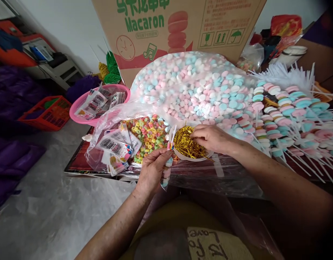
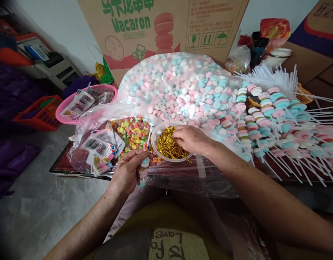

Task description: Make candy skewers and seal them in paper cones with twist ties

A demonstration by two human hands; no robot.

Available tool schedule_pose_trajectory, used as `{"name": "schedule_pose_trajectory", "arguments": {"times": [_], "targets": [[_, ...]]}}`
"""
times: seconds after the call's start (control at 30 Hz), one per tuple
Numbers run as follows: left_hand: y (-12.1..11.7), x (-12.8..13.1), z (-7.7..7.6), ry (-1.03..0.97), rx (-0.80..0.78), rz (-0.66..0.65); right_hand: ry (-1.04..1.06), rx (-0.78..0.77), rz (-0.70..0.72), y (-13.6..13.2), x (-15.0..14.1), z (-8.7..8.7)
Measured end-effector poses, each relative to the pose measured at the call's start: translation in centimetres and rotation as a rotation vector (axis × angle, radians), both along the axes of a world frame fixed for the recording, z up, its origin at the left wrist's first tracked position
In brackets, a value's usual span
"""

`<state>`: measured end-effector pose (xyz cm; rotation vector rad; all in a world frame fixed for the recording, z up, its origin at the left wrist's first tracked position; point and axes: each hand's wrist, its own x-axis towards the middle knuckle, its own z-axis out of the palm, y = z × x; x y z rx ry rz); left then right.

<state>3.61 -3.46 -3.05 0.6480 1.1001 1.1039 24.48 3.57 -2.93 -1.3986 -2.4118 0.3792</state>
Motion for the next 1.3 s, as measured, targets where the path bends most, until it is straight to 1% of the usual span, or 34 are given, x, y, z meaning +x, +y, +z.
{"name": "schedule_pose_trajectory", "arguments": {"times": [0.1, 0.2, 0.3, 0.4, 0.5, 0.57, 0.63, 0.7, 0.73, 0.8, 0.87, 0.9, 0.97, 1.0, 1.03, 1.07, 1.1, 1.13, 1.2, 1.23, 1.3], "targets": [[0.0, -0.3, -0.4, 0.016, 0.001, -0.005, -0.228, -0.006, 0.118, 0.2, -1.4, -0.1], [0.0, -0.7, -0.8, 0.019, -0.006, 0.001, -0.342, -0.024, 0.15, 0.8, -2.3, -0.1], [0.1, -1.0, -0.9, 0.02, -0.018, 0.016, -0.311, -0.012, 0.116, 2.0, -1.6, 0.4], [0.4, -0.9, -0.8, 0.002, -0.028, 0.029, -0.254, 0.007, 0.101, 3.0, -0.4, 1.5], [0.7, -0.6, -0.5, -0.021, -0.006, 0.014, -0.22, -0.03, 0.04, 3.0, -0.6, 2.0], [0.8, -0.5, -0.4, -0.028, 0.017, -0.004, -0.211, -0.1, -0.021, 2.5, -1.5, 1.3], [0.7, -0.7, -0.5, -0.022, 0.013, 0.0, -0.209, -0.159, -0.056, 2.2, -2.6, 0.1], [0.6, -1.0, -0.8, -0.011, -0.014, 0.019, -0.206, -0.173, -0.091, 2.2, -3.3, -0.9], [0.6, -1.2, -1.0, -0.006, -0.026, 0.024, -0.193, -0.167, -0.102, 2.3, -3.3, -1.2], [0.6, -1.4, -1.2, -0.004, -0.038, 0.021, -0.156, -0.142, -0.127, 2.4, -2.9, -0.7], [0.7, -1.4, -1.1, -0.016, -0.04, 0.012, -0.082, -0.083, -0.162, 1.8, -2.3, 0.9], [0.9, -1.2, -1.0, -0.031, -0.041, 0.009, -0.009, -0.068, -0.161, 1.1, -2.1, 1.9], [1.2, -0.6, -0.6, -0.067, -0.04, 0.011, 0.191, -0.086, -0.102, -0.8, -2.3, 3.6], [1.3, -0.2, -0.4, -0.076, -0.034, 0.013, 0.282, -0.132, -0.038, -1.8, -2.8, 4.1], [1.5, 0.2, -0.3, -0.078, -0.027, 0.017, 0.335, -0.147, 0.018, -2.6, -3.3, 4.3], [1.7, 0.6, -0.1, -0.075, -0.022, 0.024, 0.345, -0.115, 0.035, -3.2, -4.0, 4.1], [1.8, 1.0, -0.1, -0.067, -0.022, 0.036, 0.34, -0.048, 0.013, -3.4, -4.6, 3.7], [2.0, 1.2, -0.1, -0.058, -0.028, 0.051, 0.345, 0.018, -0.022, -3.4, -5.0, 3.1], [2.4, 1.5, -0.2, -0.044, -0.049, 0.084, 0.398, 0.072, -0.11, -2.9, -5.6, 2.0], [2.5, 1.5, -0.2, -0.036, -0.051, 0.098, 0.442, 0.062, -0.131, -2.7, -5.7, 1.6], [2.7, 1.5, -0.4, -0.013, -0.029, 0.094, 0.509, -0.015, -0.109, -2.4, -5.7, 1.4]]}}
